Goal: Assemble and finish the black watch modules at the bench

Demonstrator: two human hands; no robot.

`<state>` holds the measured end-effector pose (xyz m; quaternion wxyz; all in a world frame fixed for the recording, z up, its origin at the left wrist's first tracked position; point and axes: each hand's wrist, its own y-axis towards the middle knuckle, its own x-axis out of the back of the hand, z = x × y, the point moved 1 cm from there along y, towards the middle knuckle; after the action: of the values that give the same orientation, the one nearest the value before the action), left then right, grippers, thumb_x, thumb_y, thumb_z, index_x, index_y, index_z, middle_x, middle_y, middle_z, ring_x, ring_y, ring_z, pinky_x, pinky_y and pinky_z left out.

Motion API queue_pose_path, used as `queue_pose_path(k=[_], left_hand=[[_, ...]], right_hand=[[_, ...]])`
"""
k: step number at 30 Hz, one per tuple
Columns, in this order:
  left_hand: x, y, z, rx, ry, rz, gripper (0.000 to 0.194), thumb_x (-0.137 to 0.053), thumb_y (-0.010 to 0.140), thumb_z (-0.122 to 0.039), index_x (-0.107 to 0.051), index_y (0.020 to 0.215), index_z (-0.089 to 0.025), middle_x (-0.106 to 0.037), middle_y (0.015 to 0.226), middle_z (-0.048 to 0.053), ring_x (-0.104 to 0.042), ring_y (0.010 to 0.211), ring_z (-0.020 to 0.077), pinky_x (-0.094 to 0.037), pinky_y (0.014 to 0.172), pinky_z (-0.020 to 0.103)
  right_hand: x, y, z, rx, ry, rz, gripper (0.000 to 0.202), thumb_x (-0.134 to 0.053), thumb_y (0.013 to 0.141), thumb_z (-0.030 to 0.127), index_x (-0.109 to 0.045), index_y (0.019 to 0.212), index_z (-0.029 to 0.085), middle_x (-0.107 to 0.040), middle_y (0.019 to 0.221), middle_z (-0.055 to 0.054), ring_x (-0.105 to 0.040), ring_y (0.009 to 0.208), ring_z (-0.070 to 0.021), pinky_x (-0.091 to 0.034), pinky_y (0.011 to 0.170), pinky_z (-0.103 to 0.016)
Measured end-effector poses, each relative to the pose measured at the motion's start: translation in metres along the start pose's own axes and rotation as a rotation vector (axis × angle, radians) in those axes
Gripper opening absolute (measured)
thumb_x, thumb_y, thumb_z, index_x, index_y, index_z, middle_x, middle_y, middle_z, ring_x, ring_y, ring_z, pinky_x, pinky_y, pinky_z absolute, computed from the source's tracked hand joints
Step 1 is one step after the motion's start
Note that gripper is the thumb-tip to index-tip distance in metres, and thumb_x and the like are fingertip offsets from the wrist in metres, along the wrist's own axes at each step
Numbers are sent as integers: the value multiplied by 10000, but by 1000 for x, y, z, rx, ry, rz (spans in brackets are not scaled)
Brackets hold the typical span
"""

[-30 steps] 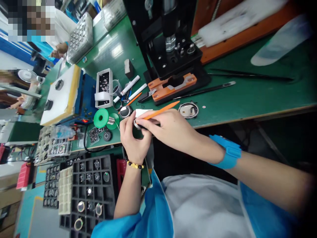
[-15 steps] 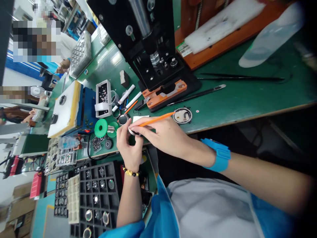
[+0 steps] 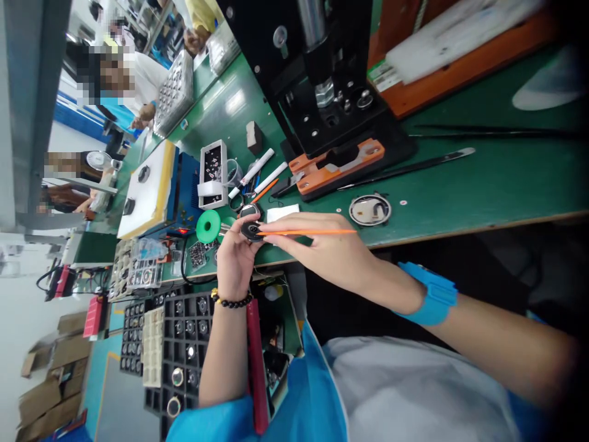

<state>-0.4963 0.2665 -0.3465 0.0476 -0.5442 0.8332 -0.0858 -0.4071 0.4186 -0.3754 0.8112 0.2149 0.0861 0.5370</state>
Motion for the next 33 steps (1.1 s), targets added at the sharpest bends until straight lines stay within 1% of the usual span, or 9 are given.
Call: queue_pose_path(k=[3, 6, 9, 15, 18, 22, 25, 29, 33], left_hand=[[-1, -1, 2, -1, 27, 5, 357, -495, 803, -286, -713, 1063, -176, -719, 977, 76, -690, 940, 189, -594, 825, 285], [-1, -1, 3, -15, 59, 7, 316, -480, 799, -288, -691, 1011, -183, -708, 976, 74, -686, 916, 190, -590, 797, 290], [-2, -1, 5, -39, 97, -16, 258, -467, 803, -294, -659, 950, -205, -693, 1017, 70, -673, 902, 183, -582, 770, 290], [-4, -2, 9, -70, 84, -69, 211, -467, 812, -292, -637, 910, -213, -701, 998, 67, -673, 926, 186, -568, 828, 318], [-5, -3, 10, -61, 43, -70, 218, -471, 815, -295, -637, 926, -208, -719, 1045, 75, -681, 959, 188, -563, 843, 320], [-7, -4, 10, -75, 103, -48, 222, -448, 828, -307, -613, 943, -211, -717, 1076, 86, -695, 1019, 207, -569, 862, 333], [-10, -4, 11, -81, 92, -82, 202, -477, 813, -297, -631, 904, -205, -706, 1072, 82, -690, 995, 195, -570, 832, 309], [-12, -4, 13, -68, -42, -140, 181, -584, 777, -284, -698, 866, -176, -704, 995, 60, -665, 933, 159, -544, 797, 248], [-12, -4, 12, -27, -79, -149, 164, -649, 764, -295, -721, 807, -155, -737, 1093, 78, -661, 927, 150, -527, 759, 215]], right_hand=[[-5, -4, -3, 40, -9, 5, 197, -688, 971, 156, -813, 1092, 248, -817, 1126, -5, -775, 1028, -199, -633, 921, -327], [-7, -7, -4, 131, -59, -11, 202, -668, 980, 151, -807, 1094, 244, -820, 1115, -10, -772, 1047, -197, -634, 954, -339], [-10, -8, -4, 194, -122, -55, 197, -646, 1001, 171, -802, 1102, 234, -822, 1099, -25, -779, 1023, -200, -645, 910, -336], [-16, -12, -5, 280, -175, -45, 192, -621, 1019, 147, -781, 1118, 186, -821, 1100, -33, -779, 1019, -185, -631, 928, -309], [-17, -13, -6, 289, -176, -53, 200, -614, 1026, 153, -775, 1134, 204, -817, 1124, -25, -775, 1043, -179, -622, 958, -302], [-18, -14, -8, 257, -198, -43, 215, -603, 1033, 161, -772, 1151, 221, -813, 1147, -20, -768, 1071, -184, -613, 976, -307], [-20, -16, -10, 277, -233, -44, 215, -596, 1030, 143, -761, 1157, 200, -813, 1134, -31, -766, 1056, -178, -611, 963, -300], [-21, -18, -13, 413, -320, -61, 199, -593, 1020, 122, -735, 1152, 169, -813, 1098, -50, -774, 1009, -190, -625, 937, -314], [-21, -18, -17, 505, -393, -80, 189, -597, 1017, 107, -717, 1161, 126, -812, 1103, -80, -782, 997, -212, -649, 906, -335]])
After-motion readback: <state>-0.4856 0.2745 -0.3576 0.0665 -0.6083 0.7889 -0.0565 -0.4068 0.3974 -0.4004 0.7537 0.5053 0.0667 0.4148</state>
